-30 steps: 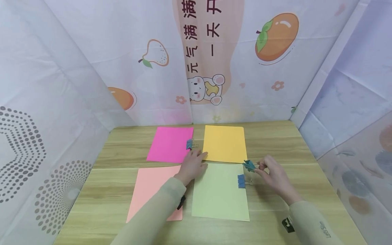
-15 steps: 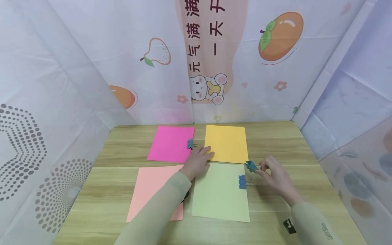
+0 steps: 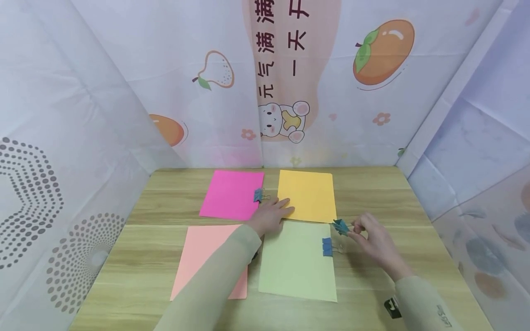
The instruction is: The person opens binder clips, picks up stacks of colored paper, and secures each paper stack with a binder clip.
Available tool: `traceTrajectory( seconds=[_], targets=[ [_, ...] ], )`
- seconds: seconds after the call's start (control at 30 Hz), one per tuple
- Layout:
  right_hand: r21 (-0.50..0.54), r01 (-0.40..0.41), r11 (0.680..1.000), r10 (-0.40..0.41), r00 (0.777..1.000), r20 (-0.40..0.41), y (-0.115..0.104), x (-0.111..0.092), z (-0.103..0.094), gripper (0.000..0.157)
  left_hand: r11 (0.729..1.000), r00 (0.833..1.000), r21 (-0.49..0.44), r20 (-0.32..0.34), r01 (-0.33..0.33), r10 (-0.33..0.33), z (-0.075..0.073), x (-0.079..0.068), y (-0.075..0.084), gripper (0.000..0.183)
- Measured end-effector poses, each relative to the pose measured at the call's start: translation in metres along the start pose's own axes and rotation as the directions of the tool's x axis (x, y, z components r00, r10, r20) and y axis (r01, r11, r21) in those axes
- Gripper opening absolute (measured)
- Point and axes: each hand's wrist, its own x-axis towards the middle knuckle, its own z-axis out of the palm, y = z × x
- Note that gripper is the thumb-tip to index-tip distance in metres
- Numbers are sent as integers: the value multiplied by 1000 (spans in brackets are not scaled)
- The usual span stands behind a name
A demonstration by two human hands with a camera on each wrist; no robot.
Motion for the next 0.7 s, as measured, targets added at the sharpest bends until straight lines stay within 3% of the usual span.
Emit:
traceTrajectory(
  seconds=[0.17,0.33,0.47,0.7],
  targets=[
    [-3,-18,1000,18,1000,18,2,-1,0,48,1000,999,21,32,1,-2,-1,4,-1,51],
    [-4,-24,1000,25,999,31,4,-3,1,48,999,1000,-36,-7,25,-25,1,7,2,43],
    [-4,-20,1000,21,999,31,6,-3,2,48,992,993,-79,-62,99,-104,0,9,12,46],
    [-6,-34,999,34,999,39,10,-6,3,48,964,961,-113,-116,239,-252,8,19,25,57]
  ],
)
